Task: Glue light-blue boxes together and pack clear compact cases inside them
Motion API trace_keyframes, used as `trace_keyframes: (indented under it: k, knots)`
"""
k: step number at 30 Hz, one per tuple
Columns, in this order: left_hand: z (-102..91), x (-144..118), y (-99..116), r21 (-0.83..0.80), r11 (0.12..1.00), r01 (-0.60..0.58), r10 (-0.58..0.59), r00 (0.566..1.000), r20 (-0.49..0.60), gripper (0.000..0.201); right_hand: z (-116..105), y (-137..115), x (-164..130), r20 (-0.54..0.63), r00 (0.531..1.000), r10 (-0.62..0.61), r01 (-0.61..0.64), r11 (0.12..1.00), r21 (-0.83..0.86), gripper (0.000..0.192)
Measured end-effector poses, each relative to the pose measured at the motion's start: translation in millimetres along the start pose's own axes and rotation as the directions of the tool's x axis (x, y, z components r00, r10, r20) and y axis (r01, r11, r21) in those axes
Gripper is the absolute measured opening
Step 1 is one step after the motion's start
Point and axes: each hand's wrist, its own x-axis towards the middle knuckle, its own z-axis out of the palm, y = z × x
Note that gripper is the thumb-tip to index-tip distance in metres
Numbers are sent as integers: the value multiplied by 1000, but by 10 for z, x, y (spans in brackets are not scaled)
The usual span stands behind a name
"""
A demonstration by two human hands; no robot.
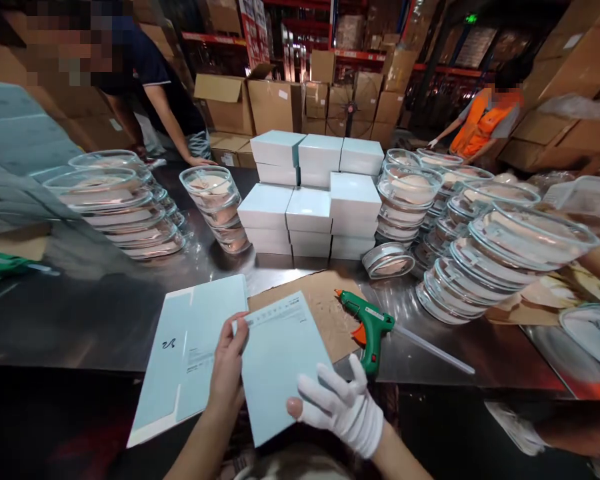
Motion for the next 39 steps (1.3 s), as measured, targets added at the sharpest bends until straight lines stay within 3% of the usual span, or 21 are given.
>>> trace_keyframes:
  k: [2, 5, 7, 8, 10, 12, 16, 18, 20, 22, 24, 26, 29, 31, 33, 34, 36, 37, 39]
  knots:
    - [-2, 34, 37, -102, 994, 28, -20, 997, 75, 80, -35, 124, 186, 47, 990, -133, 135, 990, -46, 22]
    - [-65, 43, -5, -101, 973, -206, 209, 978, 15, 95, -33, 588, 743, 6, 988, -157, 157, 982, -102, 22]
    - [-114, 5, -71, -25, 954, -299, 300, 954, 20, 96, 67, 1019, 1270, 23, 997, -71, 74, 982, -172, 39]
    - [-137, -28, -101, 5, 953, -302, 302, 952, 52, 93, 148, 1247, 1555, 88, 996, -9, 26, 980, -195, 45]
    - [-191, -102, -139, 41, 956, -290, 284, 951, 120, 86, 349, 1680, 2100, 190, 974, 124, -78, 970, -232, 56]
    - [-300, -151, -132, 101, 942, -321, 308, 944, 121, 76, 556, 2024, 2510, 271, 929, 254, -171, 941, -293, 63]
    - [-774, -45, 35, 371, 848, -378, 413, 911, -16, 69, 843, 2365, 2763, 354, 868, 350, -227, 911, -345, 63]
    - [-1055, 113, 184, 613, 725, -315, 436, 898, -54, 76, 917, 2411, 2732, 348, 862, 369, -244, 903, -354, 64]
    - [-1270, 315, 329, 843, 504, -188, 427, 902, -54, 85, 950, 2398, 2708, 340, 851, 399, -270, 890, -367, 70]
    - [-1393, 532, 418, 958, 288, -16, 393, 914, -103, 93, 937, 2303, 2688, 305, 835, 459, -324, 856, -402, 77]
    - [-1455, 715, 436, 974, 155, 165, 310, 928, -207, 91, 868, 2091, 2580, 226, 828, 513, -384, 813, -438, 82]
    - [-1503, 803, 429, 966, 99, 241, 209, 944, -257, 78, 747, 1750, 2280, 162, 844, 511, -407, 808, -426, 77]
    - [-1548, 679, 492, 965, 154, 214, 220, 944, -245, 67, 546, 1115, 1475, 255, 859, 445, -382, 887, -260, 40]
    - [-1488, 448, 585, 941, 272, 200, 316, 905, -283, 74, 434, 749, 921, 331, 834, 441, -429, 896, -114, 35]
    - [-1313, 175, 661, 914, 388, 122, 394, 874, -284, 78, 317, 490, 580, 192, 886, 421, -438, 897, 56, 26]
    - [-1189, 48, 677, 909, 415, 30, 420, 880, -221, 74, 249, 399, 518, 94, 900, 426, -435, 892, 121, 21]
    - [-919, -164, 650, 869, 438, -228, 398, 916, 40, 58, 98, 286, 576, -74, 904, 421, -400, 895, 198, 32]
    - [-798, -243, 611, 817, 457, -352, 362, 912, 191, 50, 22, 258, 655, -111, 907, 406, -377, 901, 216, 38]
    - [-640, -349, 506, 695, 504, -513, 296, 858, 419, 38, -109, 240, 805, -100, 920, 379, -346, 906, 245, 36]
